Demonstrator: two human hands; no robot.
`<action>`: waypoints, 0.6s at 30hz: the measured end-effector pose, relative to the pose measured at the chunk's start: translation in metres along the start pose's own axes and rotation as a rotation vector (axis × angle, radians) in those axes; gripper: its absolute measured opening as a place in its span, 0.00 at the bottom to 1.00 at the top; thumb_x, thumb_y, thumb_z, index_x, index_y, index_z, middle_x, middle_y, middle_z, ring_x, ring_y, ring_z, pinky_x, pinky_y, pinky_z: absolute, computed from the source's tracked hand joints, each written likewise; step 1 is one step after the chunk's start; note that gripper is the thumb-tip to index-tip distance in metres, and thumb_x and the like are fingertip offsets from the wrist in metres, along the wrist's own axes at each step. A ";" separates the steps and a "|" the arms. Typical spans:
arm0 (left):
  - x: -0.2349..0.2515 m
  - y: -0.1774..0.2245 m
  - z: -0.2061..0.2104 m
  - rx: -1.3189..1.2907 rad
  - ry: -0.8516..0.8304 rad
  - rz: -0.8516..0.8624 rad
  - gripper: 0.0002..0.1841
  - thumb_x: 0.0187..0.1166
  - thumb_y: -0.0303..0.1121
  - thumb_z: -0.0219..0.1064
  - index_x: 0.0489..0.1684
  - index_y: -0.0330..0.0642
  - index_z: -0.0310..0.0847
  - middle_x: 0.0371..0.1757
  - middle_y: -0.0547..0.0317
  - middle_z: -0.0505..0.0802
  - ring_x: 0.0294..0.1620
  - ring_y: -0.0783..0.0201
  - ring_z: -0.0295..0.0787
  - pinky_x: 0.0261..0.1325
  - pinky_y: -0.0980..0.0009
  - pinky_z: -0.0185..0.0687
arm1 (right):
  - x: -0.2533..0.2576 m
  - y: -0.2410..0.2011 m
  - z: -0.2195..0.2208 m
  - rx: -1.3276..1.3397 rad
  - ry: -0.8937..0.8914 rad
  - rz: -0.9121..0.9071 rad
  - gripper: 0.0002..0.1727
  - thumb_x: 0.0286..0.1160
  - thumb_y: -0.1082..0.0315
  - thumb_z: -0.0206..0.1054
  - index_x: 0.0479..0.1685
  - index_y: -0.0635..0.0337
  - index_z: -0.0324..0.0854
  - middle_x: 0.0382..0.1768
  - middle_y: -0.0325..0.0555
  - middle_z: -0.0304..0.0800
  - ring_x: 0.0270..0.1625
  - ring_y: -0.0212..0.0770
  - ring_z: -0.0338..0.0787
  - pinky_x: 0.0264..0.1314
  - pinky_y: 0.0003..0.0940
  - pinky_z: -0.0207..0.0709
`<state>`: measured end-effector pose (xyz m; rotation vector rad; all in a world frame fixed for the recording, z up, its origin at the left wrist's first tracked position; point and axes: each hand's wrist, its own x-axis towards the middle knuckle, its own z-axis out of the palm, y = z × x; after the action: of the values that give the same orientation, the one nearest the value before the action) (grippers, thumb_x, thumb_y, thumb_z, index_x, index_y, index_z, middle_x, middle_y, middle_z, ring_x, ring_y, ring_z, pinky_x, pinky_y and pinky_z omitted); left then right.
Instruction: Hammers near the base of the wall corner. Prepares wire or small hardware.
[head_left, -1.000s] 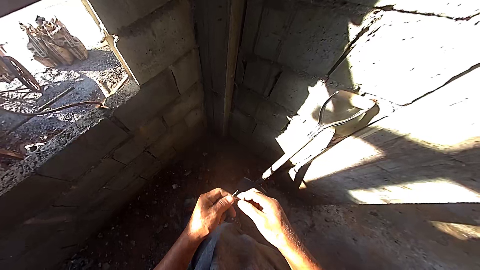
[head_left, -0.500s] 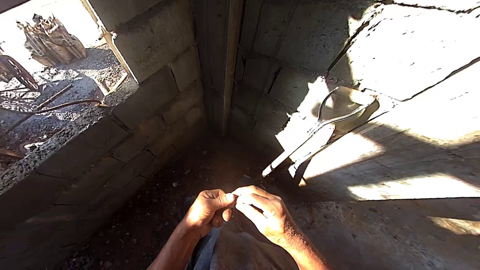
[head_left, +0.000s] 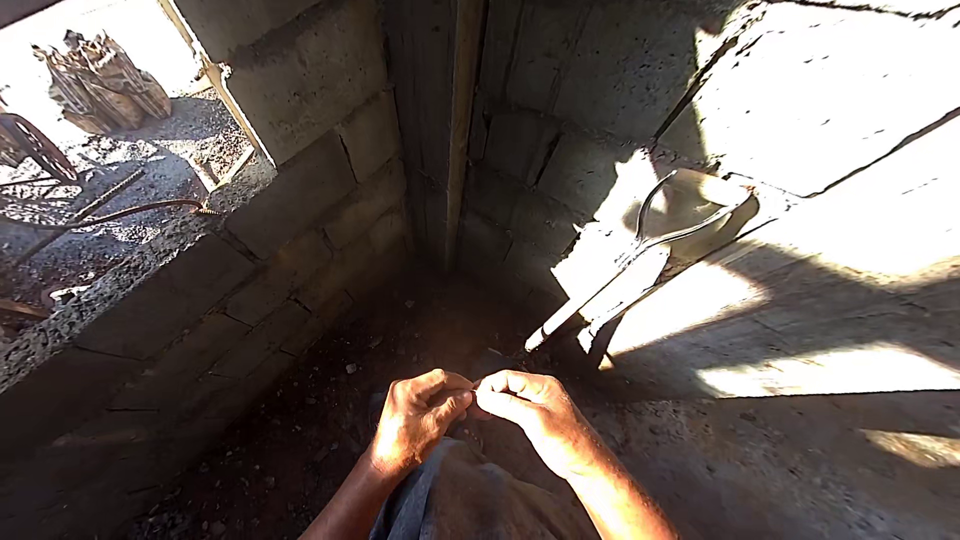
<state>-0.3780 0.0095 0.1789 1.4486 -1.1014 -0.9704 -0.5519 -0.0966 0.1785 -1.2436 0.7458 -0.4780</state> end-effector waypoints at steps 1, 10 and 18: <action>0.001 0.000 -0.001 0.049 -0.006 0.004 0.06 0.82 0.30 0.69 0.45 0.40 0.93 0.32 0.60 0.95 0.28 0.70 0.89 0.33 0.74 0.86 | 0.000 -0.002 0.000 0.003 -0.013 0.038 0.07 0.75 0.70 0.68 0.33 0.62 0.90 0.33 0.50 0.95 0.38 0.41 0.96 0.49 0.35 0.92; 0.012 0.011 -0.011 0.314 -0.151 -0.165 0.08 0.84 0.38 0.66 0.40 0.49 0.91 0.27 0.67 0.92 0.28 0.73 0.87 0.35 0.71 0.85 | 0.003 0.002 0.000 -0.492 0.058 -0.123 0.08 0.78 0.61 0.67 0.35 0.45 0.90 0.40 0.29 0.91 0.41 0.26 0.89 0.44 0.26 0.85; 0.024 0.010 -0.019 -0.103 -0.341 -0.387 0.09 0.83 0.31 0.64 0.36 0.38 0.88 0.19 0.64 0.84 0.16 0.77 0.70 0.20 0.81 0.63 | 0.004 0.002 -0.005 -0.452 -0.016 -0.188 0.08 0.81 0.58 0.68 0.39 0.43 0.92 0.36 0.27 0.93 0.36 0.27 0.90 0.40 0.24 0.86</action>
<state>-0.3545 -0.0096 0.1911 1.4744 -1.0075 -1.5703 -0.5528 -0.1023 0.1750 -1.7485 0.7498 -0.4650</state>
